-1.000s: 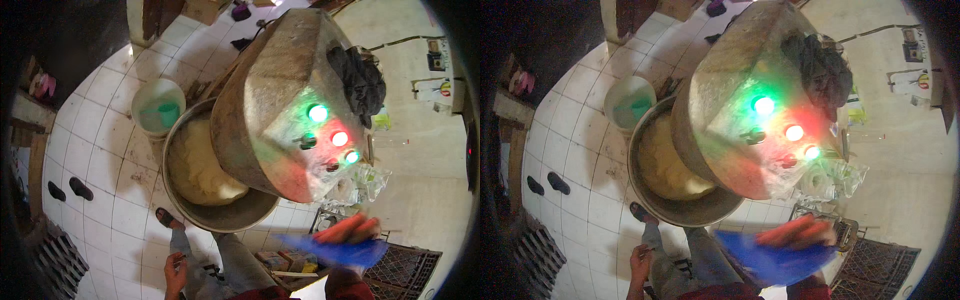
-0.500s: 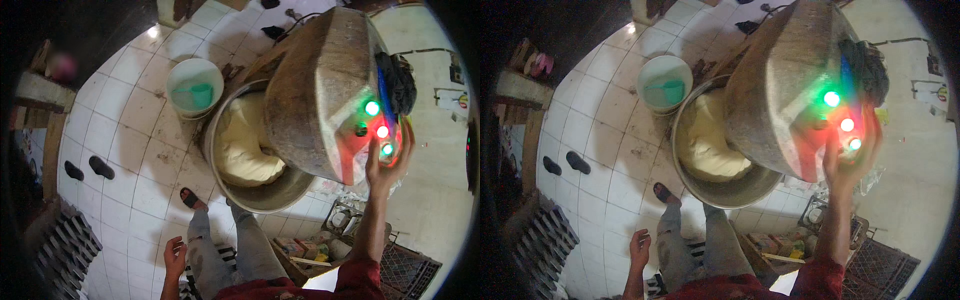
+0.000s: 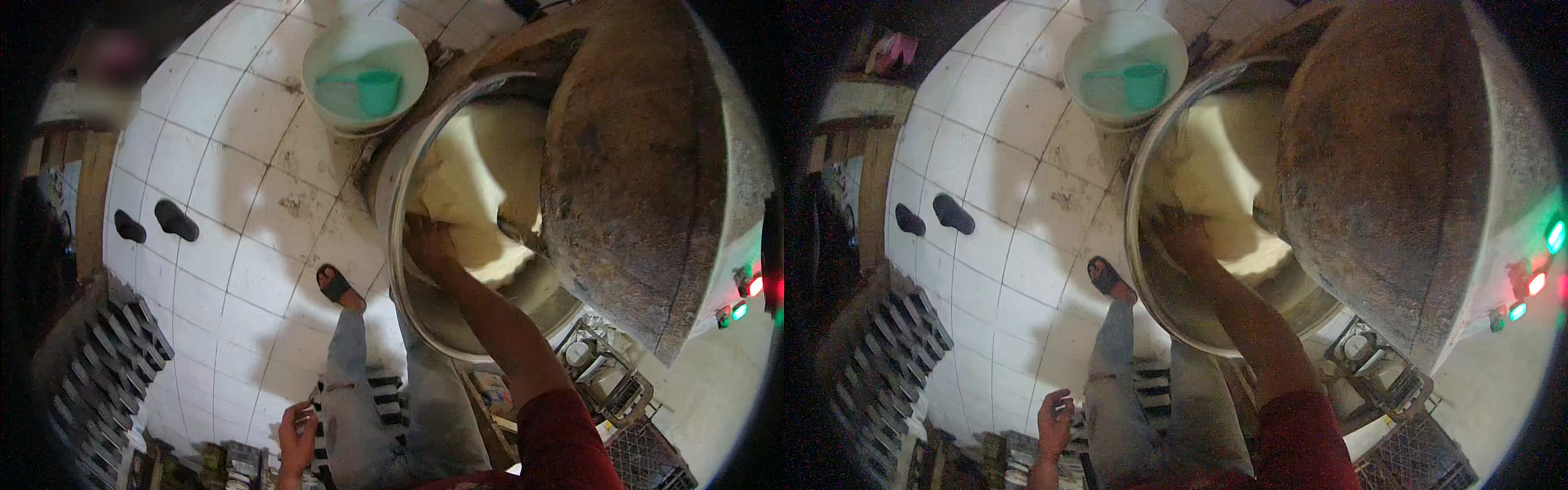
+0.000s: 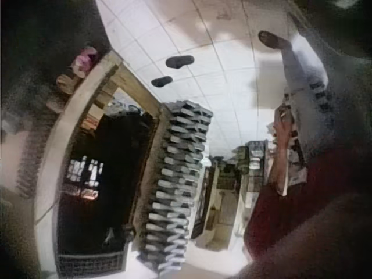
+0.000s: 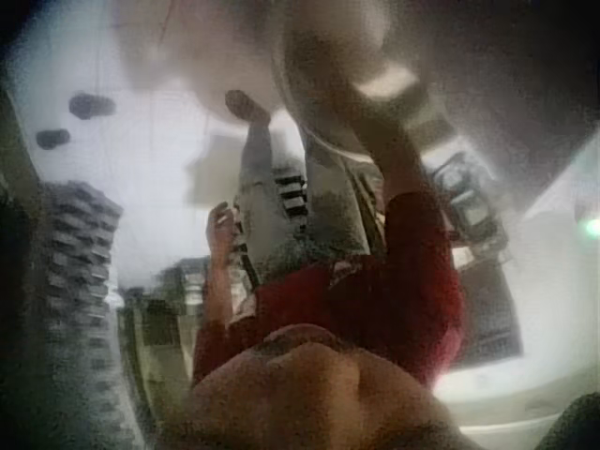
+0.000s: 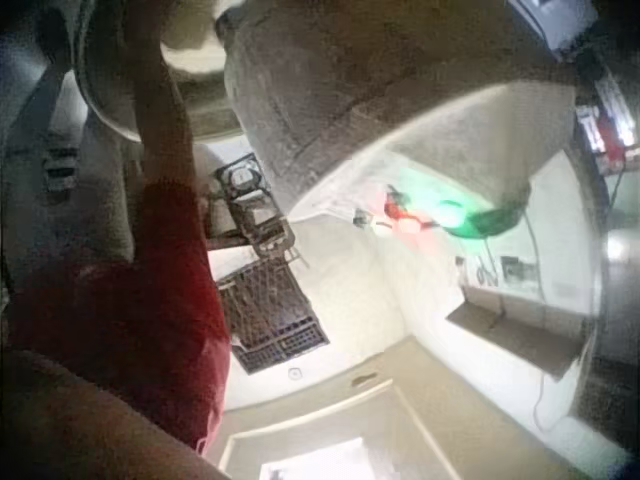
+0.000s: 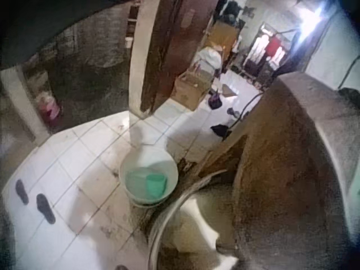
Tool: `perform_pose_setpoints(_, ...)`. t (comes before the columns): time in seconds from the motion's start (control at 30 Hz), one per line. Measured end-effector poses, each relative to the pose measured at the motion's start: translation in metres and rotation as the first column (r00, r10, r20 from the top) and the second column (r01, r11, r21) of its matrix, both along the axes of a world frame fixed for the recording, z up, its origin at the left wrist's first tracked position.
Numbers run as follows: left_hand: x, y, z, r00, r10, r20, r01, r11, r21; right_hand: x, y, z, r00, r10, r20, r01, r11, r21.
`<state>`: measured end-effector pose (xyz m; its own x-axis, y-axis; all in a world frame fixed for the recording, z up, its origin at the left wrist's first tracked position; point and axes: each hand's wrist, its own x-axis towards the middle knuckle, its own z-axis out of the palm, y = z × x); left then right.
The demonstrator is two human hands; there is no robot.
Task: The person operates a large industrial dough mixer, using a green scoop to add water and a blue scraper to fold the dough inside the rotating bowl. They also retrieve baking trays from a rack and add a yellow ingredient from a box into the mixer.
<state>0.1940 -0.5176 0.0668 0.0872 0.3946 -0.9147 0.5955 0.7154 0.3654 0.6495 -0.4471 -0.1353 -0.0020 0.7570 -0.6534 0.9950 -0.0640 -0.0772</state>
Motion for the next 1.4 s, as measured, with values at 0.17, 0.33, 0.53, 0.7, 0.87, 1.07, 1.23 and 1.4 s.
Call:
perform_pose_setpoints(0.17,0.021,-0.01,0.027,0.994,0.07,0.082,-0.074,0.996,0.054,0.013,0.014,0.063,0.87,-0.426,-0.249,0.372,0.898,-0.236)
perform_pose_setpoints(0.33,0.043,-0.014,0.042,0.983,0.169,0.072,-0.172,0.985,0.027,-0.008,-0.065,0.124,0.969,0.106,-0.221,-0.025,0.94,0.34)
perform_pose_setpoints(0.53,0.079,-0.019,0.009,0.993,0.113,0.04,-0.112,0.994,-0.016,0.014,-0.035,-0.007,0.992,0.056,-0.114,-0.029,0.973,0.227)
perform_pose_setpoints(0.7,0.077,-0.043,0.02,0.955,0.293,0.05,-0.288,0.953,-0.096,-0.007,0.025,0.012,0.959,-0.22,-0.176,0.219,0.975,-0.026)
perform_pose_setpoints(0.87,0.059,-0.05,0.037,0.967,0.25,0.05,-0.247,0.967,-0.055,-0.015,-0.063,0.113,0.944,0.021,-0.329,0.111,0.92,0.377)
perform_pose_setpoints(1.07,0.053,-0.045,0.025,0.978,0.196,0.07,-0.195,0.98,-0.028,0.018,-0.063,0.093,0.958,0.1,-0.27,-0.028,0.965,0.26)
perform_pose_setpoints(1.23,0.062,-0.037,0.015,0.985,0.169,0.036,-0.167,0.985,-0.053,0.015,0.028,0.04,0.946,-0.241,-0.216,0.181,0.947,-0.266)
perform_pose_setpoints(1.4,0.053,-0.039,0.024,0.963,0.228,0.141,-0.234,0.972,0.028,0.013,-0.047,0.106,0.875,-0.28,-0.395,0.324,0.945,0.049)
